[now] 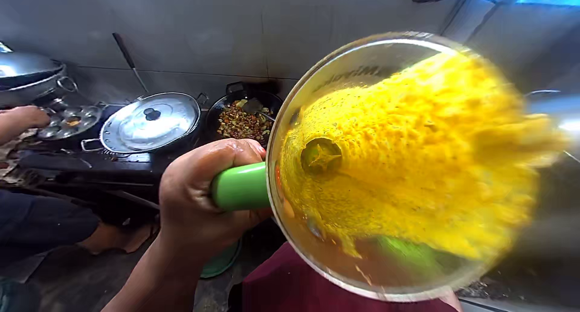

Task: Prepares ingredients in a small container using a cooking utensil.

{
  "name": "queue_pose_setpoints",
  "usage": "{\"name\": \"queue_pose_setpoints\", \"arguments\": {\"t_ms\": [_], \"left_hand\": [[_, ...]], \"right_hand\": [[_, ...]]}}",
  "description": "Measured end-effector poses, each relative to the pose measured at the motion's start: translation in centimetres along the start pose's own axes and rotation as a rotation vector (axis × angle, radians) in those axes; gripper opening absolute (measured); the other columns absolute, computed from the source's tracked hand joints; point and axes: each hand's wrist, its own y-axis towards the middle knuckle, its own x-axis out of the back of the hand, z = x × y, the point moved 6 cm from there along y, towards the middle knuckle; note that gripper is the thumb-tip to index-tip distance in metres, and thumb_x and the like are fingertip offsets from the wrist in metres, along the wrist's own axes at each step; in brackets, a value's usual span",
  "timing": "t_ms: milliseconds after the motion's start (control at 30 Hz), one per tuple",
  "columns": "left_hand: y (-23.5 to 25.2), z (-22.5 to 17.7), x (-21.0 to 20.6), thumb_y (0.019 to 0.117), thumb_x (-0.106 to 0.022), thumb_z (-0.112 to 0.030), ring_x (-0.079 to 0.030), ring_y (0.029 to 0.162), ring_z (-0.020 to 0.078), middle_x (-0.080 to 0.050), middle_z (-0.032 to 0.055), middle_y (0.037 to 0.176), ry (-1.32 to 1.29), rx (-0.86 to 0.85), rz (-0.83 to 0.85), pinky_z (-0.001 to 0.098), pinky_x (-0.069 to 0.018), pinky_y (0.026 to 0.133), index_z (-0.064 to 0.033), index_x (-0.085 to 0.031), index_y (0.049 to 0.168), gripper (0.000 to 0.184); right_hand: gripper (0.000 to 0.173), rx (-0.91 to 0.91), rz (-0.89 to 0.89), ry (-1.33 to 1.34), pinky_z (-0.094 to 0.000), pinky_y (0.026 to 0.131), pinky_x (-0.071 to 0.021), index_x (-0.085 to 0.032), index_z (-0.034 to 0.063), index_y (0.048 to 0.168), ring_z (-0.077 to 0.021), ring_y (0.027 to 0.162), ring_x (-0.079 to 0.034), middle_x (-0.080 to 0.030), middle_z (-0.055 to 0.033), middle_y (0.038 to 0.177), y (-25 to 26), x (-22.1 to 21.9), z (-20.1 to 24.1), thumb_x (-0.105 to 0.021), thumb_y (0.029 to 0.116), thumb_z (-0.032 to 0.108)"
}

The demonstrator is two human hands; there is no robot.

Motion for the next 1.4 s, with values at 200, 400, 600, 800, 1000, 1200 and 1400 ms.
{"name": "queue_pose_setpoints", "arguments": {"t_ms": [200,400,600,800,1000,1200,1400], "left_hand": [[-6.4,4.4,5.4,0.0815,-0.085,-0.041,-0.065,0.086,-0.0031,-0.066,-0.013,0.091,0.212,0.158,-0.119,0.0152,-0.0566,0.078,-0.0192,-0.065,0.092,0.031],[-12.0,5.8,10.7,0.0809,-0.085,-0.042,-0.064,0.085,-0.0046,-0.066,-0.0148,0.091,0.268,0.258,-0.251,0.0137,-0.0559,0.076,-0.0205,-0.065,0.092,0.031],[-15.0,6.3,13.5,0.0811,-0.085,-0.04,-0.065,0.09,-0.0046,-0.067,-0.0186,0.095,0.221,0.304,-0.353,0.0145,-0.0568,0.081,-0.0265,-0.065,0.093,0.026],[-16.2,8.1,15.6,0.0768,-0.088,-0.039,-0.068,0.09,-0.0018,-0.071,-0.0192,0.1,0.075,0.433,-0.551,0.0194,-0.0595,0.08,-0.0347,-0.071,0.104,0.033],[-16.6,9.3,16.9,0.0783,-0.087,-0.026,-0.069,0.09,0.0021,-0.072,-0.0137,0.097,0.237,0.591,-0.733,0.0223,-0.0596,0.084,-0.0219,-0.067,0.105,0.034],[-19.0,9.9,16.0,0.084,-0.062,-0.006,-0.061,0.064,-0.0003,-0.063,-0.0139,0.075,0.344,0.837,-0.949,0.0162,-0.054,0.063,-0.0164,-0.061,0.096,0.016],[-21.6,9.3,14.9,0.098,-0.038,-0.008,-0.057,0.059,0.0009,-0.06,-0.0119,0.067,0.27,0.909,-1.124,0.0164,-0.0516,0.062,-0.0185,-0.06,0.086,0.027]], "right_hand": [[0.015,0.017,-0.019,-0.05,-0.0196,0.061,-0.0595,-0.045,0.0119,0.11,-0.003,0.062,-0.065,-0.062,0.0015,0.079,-3.5,-2.0,-1.8,-0.031,0.1117,0.016],[0.02,0.005,-0.077,-0.2,-0.0191,0.066,-0.0582,-0.041,0.0035,0.128,-0.0043,0.069,-0.064,-0.054,-0.0068,0.098,-5.8,-5.3,-4.2,-0.034,0.1111,0.011],[0.033,0.002,-0.019,-0.24,-0.0235,0.076,-0.0581,-0.037,0.0026,0.142,-0.0113,0.086,-0.067,-0.056,-0.0123,0.113,-4.5,-10.7,-5.6,-0.036,0.1112,0.013],[0.032,-0.066,0.054,-0.44,-0.0236,0.07,-0.058,-0.041,0.0029,0.14,-0.012,0.08,-0.068,-0.061,-0.0122,0.11,-1.9,-17.8,-6.3,-0.037,0.1121,0.018],[0.03,-0.108,0.095,-0.421,-0.0241,0.069,-0.0579,-0.041,0.0011,0.138,-0.014,0.081,-0.066,-0.056,-0.0143,0.112,3.4,-25.2,-8.0,-0.04,0.1101,0.012],[0.031,-0.224,0.142,-0.395,-0.0242,0.073,-0.0593,-0.04,0.0008,0.14,-0.015,0.086,-0.068,-0.056,-0.0154,0.112,8.7,-32.0,-10.9,-0.041,0.1093,0.007],[0.036,-0.276,0.195,-0.368,-0.0255,0.081,-0.0591,-0.036,-0.0003,0.145,-0.0168,0.095,-0.067,-0.053,-0.0164,0.12,12.3,-37.4,-14.0,-0.04,0.1104,0.008]]}}
